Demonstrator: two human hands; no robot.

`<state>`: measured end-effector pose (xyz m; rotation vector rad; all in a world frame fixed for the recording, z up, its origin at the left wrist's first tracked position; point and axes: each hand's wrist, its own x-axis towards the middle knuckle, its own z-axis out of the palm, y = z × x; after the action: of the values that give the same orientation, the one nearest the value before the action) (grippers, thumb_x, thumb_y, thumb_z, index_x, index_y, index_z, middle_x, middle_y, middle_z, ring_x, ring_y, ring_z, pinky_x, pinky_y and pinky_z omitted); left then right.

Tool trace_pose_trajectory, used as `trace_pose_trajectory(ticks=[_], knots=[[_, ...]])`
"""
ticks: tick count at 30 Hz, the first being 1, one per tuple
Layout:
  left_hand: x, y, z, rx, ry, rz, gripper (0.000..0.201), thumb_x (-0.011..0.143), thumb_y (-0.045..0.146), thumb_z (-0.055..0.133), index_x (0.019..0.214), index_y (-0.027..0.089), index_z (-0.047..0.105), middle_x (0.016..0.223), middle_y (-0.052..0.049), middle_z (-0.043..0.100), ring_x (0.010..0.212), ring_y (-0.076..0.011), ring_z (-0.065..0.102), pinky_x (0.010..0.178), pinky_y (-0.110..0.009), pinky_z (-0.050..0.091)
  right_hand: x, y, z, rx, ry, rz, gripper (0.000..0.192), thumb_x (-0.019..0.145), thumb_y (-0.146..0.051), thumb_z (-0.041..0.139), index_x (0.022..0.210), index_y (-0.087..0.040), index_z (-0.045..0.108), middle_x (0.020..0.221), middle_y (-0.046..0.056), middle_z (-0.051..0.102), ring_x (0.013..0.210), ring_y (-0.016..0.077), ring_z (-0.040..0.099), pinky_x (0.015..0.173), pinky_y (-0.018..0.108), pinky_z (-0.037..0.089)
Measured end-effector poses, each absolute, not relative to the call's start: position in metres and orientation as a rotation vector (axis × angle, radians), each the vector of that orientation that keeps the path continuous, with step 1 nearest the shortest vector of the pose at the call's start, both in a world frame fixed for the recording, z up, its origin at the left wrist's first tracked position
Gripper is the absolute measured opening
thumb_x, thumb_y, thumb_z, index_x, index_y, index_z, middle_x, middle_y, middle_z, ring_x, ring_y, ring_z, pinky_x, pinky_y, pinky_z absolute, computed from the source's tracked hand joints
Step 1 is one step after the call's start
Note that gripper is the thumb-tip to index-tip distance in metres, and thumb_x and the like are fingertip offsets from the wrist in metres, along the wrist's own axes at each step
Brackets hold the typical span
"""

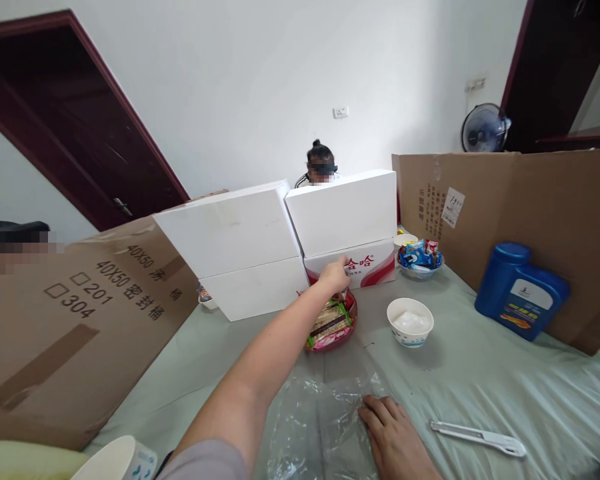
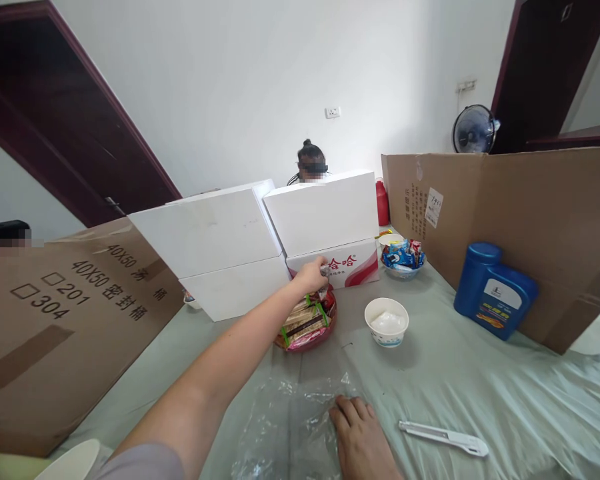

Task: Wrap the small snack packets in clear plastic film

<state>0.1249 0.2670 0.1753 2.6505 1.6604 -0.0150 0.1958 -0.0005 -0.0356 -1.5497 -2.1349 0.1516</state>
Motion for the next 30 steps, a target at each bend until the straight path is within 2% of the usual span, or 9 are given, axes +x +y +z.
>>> trace_pose_trajectory(ticks=[3,5,8,15,19,23,26,28,30], knots=[[0.121,0.256,0.167,2.649,1.620,-0.008,0.045,0.083,0.025,0.059,0.128,0.026,0.051,0.120,-0.004,0.066,0.108,-0.0186,0.062,0.084,-0.023,0.048,0.196,-0.001,-0.033,-1.555,-2.131,0.155,0.041,0.083,-0.010,0.051,0.118,-0.027,0.061,0.127,-0.001,0.061,0.105,0.0192,0.054,0.092,0.031,0.037],[0.119,0.248,0.161,2.653,1.630,-0.022,0.038,0.081,0.035,0.063,0.116,0.022,0.059,0.113,-0.007,0.069,0.105,-0.0231,0.064,0.084,-0.028,0.048,0.196,-0.002,-0.031,-1.554,-2.130,0.147,0.040,0.083,-0.010,0.051,0.117,-0.027,0.061,0.127,-0.001,0.061,0.105,0.0190,0.054,0.092,0.031,0.038],[0.114,0.240,0.158,2.703,1.619,-0.048,0.042,0.076,0.047,0.067,0.107,0.020,0.061,0.105,-0.009,0.071,0.103,-0.0289,0.063,0.090,-0.037,0.045,0.196,-0.002,-0.029,-1.547,-2.131,0.122,0.038,0.084,-0.010,0.050,0.117,-0.026,0.062,0.126,0.000,0.062,0.105,0.0197,0.055,0.092,0.031,0.039],[0.110,0.232,0.164,2.878,1.429,-0.140,0.039,0.073,0.030,0.069,0.110,0.021,0.060,0.109,-0.011,0.068,0.115,-0.0326,0.054,0.100,-0.044,0.035,0.195,-0.003,-0.029,-1.518,-2.117,0.033,0.036,0.085,-0.010,0.050,0.115,-0.025,0.063,0.122,0.003,0.063,0.102,0.0205,0.056,0.090,0.033,0.042],[0.117,0.232,0.159,2.855,1.352,-0.254,0.044,0.064,0.031,0.078,0.104,0.022,0.064,0.102,-0.009,0.069,0.104,-0.0313,0.060,0.096,-0.043,0.039,0.195,-0.003,-0.027,-1.515,-2.128,0.025,0.037,0.085,-0.010,0.050,0.116,-0.025,0.062,0.122,0.003,0.063,0.101,0.0196,0.057,0.088,0.033,0.043],[0.120,0.232,0.147,2.812,1.326,-0.260,0.039,0.059,0.034,0.082,0.093,0.020,0.070,0.100,-0.012,0.069,0.107,-0.0358,0.058,0.098,-0.048,0.038,0.195,-0.003,-0.027,-1.526,-2.127,0.037,0.036,0.085,-0.010,0.050,0.116,-0.024,0.062,0.122,0.003,0.063,0.102,0.0202,0.056,0.089,0.033,0.043],[0.119,0.235,0.149,2.779,1.314,-0.111,0.036,0.069,0.043,0.076,0.097,0.021,0.070,0.111,-0.012,0.066,0.113,-0.0347,0.054,0.099,-0.046,0.039,0.196,-0.003,-0.029,-1.513,-2.114,0.043,0.035,0.086,-0.011,0.050,0.116,-0.025,0.062,0.122,0.002,0.063,0.102,0.0202,0.056,0.088,0.033,0.042],[0.114,0.243,0.161,2.753,1.298,0.050,0.039,0.083,0.048,0.061,0.112,0.022,0.066,0.121,-0.009,0.061,0.115,-0.0285,0.054,0.099,-0.040,0.041,0.197,-0.002,-0.032,-1.498,-2.118,0.023,0.035,0.085,-0.010,0.050,0.116,-0.024,0.062,0.122,0.002,0.063,0.102,0.0199,0.056,0.088,0.032,0.042],[0.103,0.254,0.177,2.717,1.287,0.197,0.039,0.093,0.045,0.045,0.122,0.023,0.060,0.124,-0.005,0.060,0.113,-0.0222,0.056,0.098,-0.032,0.043,0.197,-0.002,-0.036,-1.483,-2.129,-0.014,0.036,0.084,-0.009,0.051,0.116,-0.024,0.061,0.122,0.003,0.063,0.101,0.0196,0.057,0.087,0.032,0.042]])
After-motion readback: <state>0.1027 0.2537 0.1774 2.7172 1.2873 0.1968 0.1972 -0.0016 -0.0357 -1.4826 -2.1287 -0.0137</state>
